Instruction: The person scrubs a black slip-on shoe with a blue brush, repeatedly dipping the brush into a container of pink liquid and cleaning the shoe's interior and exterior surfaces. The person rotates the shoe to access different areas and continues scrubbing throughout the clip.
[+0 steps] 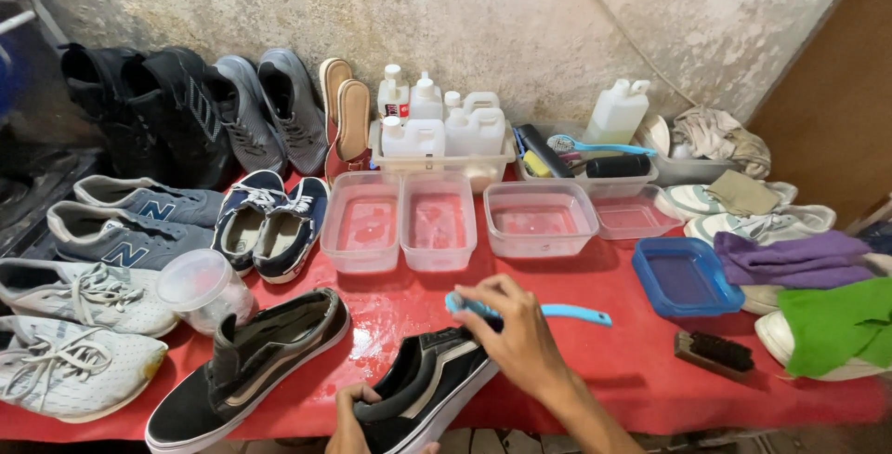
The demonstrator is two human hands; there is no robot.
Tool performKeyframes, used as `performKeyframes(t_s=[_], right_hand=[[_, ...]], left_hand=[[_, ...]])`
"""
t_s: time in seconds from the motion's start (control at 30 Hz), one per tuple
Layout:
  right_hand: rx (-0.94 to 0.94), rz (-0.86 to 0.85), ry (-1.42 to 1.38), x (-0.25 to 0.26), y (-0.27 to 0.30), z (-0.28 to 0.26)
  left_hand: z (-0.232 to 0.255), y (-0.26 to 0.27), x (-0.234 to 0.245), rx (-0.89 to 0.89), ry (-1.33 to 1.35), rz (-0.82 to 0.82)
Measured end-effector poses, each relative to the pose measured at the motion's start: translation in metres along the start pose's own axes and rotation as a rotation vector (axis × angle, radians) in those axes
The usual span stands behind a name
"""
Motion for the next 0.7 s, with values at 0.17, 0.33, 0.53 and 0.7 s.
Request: performKeyframes(t_s=[0.17,0.33,0.53,0.7], right_hand=[[0.066,-0.074,0.095,0.001,0.049,0.018],[0.042,-0.267,0.169,0.005,0.071,0.032],[-0.178,-0.299,0.191,0.001,0.098,0.060],[0.062,-0.332,-0.058,-0.020,0.122,0.013]], left_hand=[[0.004,0.006,-0.001,-0.025,-0.063,0.011],[0.009,0.024,0.003,-0.046,-0.118,0.083],[0.027,0.055,0.011,-0.060,-0.045,0.117],[0.020,0.043,0.014,-0.290,0.071,0.302]])
Point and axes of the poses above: each hand's wrist, its own y-axis away from the middle knuckle, its own x-axis out of the back of the hand, z = x × y, the point moved 10 cm from there along -y, towards the middle knuckle, and after that the axes turned 11 degrees about x, right-handed, at the moved point
